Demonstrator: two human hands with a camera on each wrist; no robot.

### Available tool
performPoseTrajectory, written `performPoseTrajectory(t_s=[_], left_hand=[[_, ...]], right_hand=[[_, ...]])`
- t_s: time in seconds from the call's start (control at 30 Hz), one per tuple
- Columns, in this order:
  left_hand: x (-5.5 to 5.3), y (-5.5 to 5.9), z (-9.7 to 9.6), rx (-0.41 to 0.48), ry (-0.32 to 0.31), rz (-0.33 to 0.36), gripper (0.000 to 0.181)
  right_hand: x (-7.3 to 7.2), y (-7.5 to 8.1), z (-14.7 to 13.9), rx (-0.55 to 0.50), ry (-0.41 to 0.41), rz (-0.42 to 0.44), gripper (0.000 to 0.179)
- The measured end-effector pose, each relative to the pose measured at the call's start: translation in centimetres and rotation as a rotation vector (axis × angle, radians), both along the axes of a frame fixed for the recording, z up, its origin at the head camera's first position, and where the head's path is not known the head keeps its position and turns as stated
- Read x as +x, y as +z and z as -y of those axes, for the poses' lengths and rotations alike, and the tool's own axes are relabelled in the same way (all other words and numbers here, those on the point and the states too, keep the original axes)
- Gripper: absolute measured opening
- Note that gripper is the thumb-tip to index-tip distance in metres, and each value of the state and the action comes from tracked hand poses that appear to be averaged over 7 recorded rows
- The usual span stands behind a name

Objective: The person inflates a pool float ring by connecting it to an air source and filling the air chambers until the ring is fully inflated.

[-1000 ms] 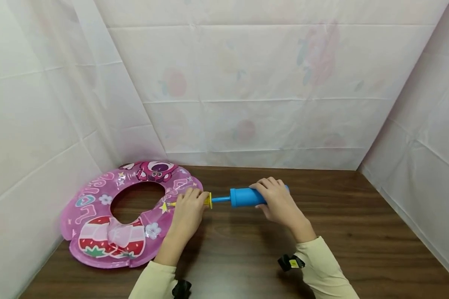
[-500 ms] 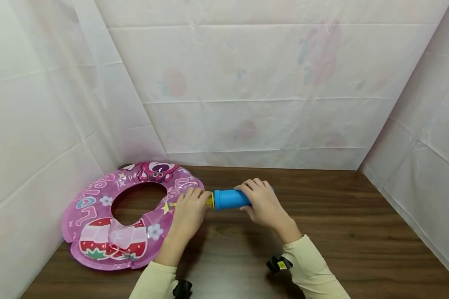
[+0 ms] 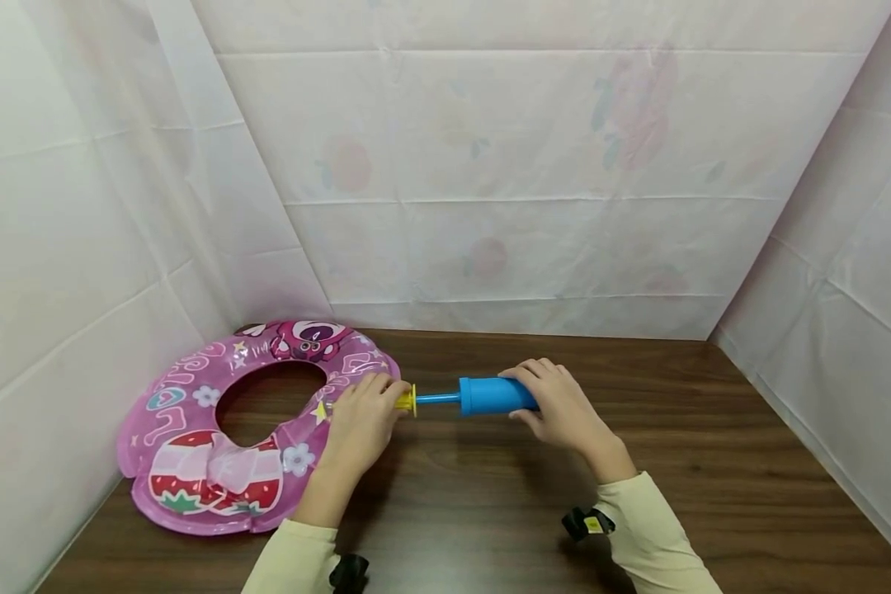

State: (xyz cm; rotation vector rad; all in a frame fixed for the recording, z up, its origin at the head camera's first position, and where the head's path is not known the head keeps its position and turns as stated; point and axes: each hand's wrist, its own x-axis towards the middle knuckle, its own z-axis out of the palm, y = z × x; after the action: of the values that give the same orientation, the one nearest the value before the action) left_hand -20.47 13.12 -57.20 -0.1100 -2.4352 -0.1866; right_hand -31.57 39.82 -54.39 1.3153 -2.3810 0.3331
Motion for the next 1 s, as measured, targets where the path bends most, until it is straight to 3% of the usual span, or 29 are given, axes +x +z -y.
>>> performPoseTrajectory(t_s=[0.33,0.57,0.87,1.0], left_hand=[[-0.1,-0.2,0.4,-0.008,-0.013,-0.041,0.032],[0.0,0.1,0.4,0.019,-0.013,-0.002,0.031],[-0.1,0.0,-0.2,0.024,0.005,0.046,0.034],[-0.3,0.0,-0.7,0.023,0.004,0.026,0.034]], right_hand=[[-1.6,0.2,-4.1,-0.018,-0.023,0.036,0.057],[-2.3,0.5,-6.1,-0.029,-0.045,0.032,0.058],[-1.2,0.9,-4.4,-0.049,-0.047,-0.059,0.057],[-0.3,1.4,-2.8,-0.041,-0.043,-0.092,0.057]])
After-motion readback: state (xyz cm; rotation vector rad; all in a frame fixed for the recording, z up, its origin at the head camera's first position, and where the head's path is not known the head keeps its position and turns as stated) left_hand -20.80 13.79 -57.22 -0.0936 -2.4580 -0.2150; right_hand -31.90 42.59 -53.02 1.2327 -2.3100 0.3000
